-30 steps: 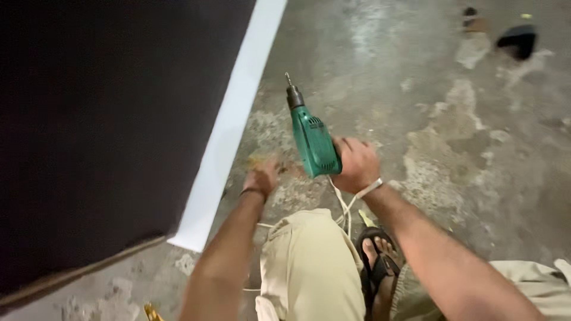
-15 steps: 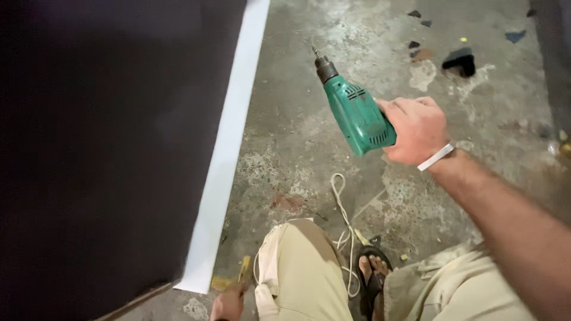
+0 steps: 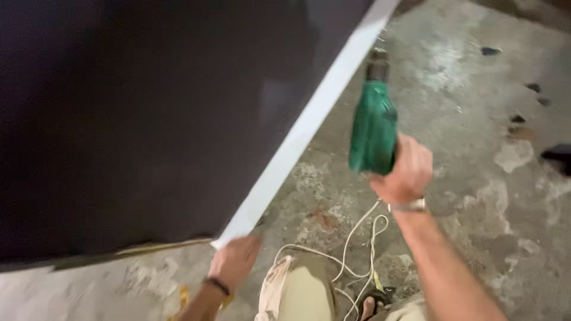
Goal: The person retrieves black plastic feet from a bag and uses a green corded drill to attach gold metal legs and black plastic feet to a grey upholstered sofa. The person works on multiple corners of the sofa, securing each component with screws.
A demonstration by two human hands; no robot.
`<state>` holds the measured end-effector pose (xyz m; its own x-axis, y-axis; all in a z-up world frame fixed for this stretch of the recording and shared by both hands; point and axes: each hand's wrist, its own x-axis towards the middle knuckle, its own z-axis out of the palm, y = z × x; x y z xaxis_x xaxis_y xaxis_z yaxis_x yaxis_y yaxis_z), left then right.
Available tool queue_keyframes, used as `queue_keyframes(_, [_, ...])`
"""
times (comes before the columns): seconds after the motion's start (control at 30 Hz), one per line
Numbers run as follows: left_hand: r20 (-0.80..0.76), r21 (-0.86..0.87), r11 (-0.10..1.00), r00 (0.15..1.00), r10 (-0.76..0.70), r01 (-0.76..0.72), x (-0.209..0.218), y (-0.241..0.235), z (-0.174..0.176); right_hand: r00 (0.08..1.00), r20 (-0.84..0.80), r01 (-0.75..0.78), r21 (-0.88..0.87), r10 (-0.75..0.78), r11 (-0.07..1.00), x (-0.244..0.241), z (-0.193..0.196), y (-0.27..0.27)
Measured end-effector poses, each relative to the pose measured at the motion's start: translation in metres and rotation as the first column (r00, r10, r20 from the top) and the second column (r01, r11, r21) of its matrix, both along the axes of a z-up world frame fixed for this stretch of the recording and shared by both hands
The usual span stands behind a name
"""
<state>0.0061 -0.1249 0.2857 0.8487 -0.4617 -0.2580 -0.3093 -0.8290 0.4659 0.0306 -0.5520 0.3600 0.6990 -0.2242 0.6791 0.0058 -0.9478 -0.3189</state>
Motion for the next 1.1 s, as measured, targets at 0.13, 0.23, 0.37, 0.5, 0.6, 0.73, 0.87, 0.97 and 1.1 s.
queue_keyframes(0.13, [0.671, -0.31, 0.904, 0.741, -0.011, 0.294, 0.08, -0.085, 0.218, 0.991, -0.005, -0.134, 0.083, 0.135, 0.987, -0.014, 0.054, 0.017])
queue_keyframes(0.23, [0.836, -0.231, 0.946, 0.544, 0.074, 0.226, 0.134, -0.112, 0.366, 0.98, -0.053, -0.188, 0.033, 0.189, 0.982, -0.028, 0.127, 0.011])
queue_keyframes(0.37, [0.79, -0.104, 0.995, 0.607, 0.085, -0.004, 0.194, -0.089, 0.474, 0.957, -0.154, -0.232, 0.102, 0.245, 0.967, -0.032, 0.211, 0.022])
queue_keyframes(0.5, [0.671, -0.099, 0.995, 0.738, 0.067, 0.0, 0.216, -0.051, 0.492, 0.932, -0.246, -0.241, 0.132, 0.268, 0.961, -0.02, 0.282, 0.032])
queue_keyframes(0.6, [0.399, -0.383, 0.902, 0.845, 0.355, -0.198, 0.223, -0.033, 0.478, 0.914, -0.288, -0.245, 0.174, 0.287, 0.954, 0.005, 0.322, 0.046])
queue_keyframes(0.73, [0.377, -0.413, 0.881, 0.838, 0.395, -0.229, 0.227, -0.033, 0.467, 0.901, -0.314, -0.269, 0.141, 0.301, 0.953, 0.047, 0.364, 0.059])
queue_keyframes(0.87, [0.447, -0.318, 0.927, 0.831, 0.331, -0.199, 0.226, -0.035, 0.456, 0.896, -0.343, -0.231, 0.183, 0.282, 0.956, 0.132, 0.39, 0.066])
queue_keyframes(0.97, [0.475, -0.294, 0.943, 0.833, 0.284, -0.154, 0.225, -0.038, 0.452, 0.914, -0.352, -0.185, 0.089, 0.205, 0.979, 0.208, 0.404, 0.071])
queue_keyframes(1.1, [0.488, -0.313, 0.938, 0.822, 0.293, -0.149, 0.227, -0.038, 0.456, 0.888, -0.435, -0.196, -0.061, 0.151, 0.979, 0.31, 0.424, 0.083])
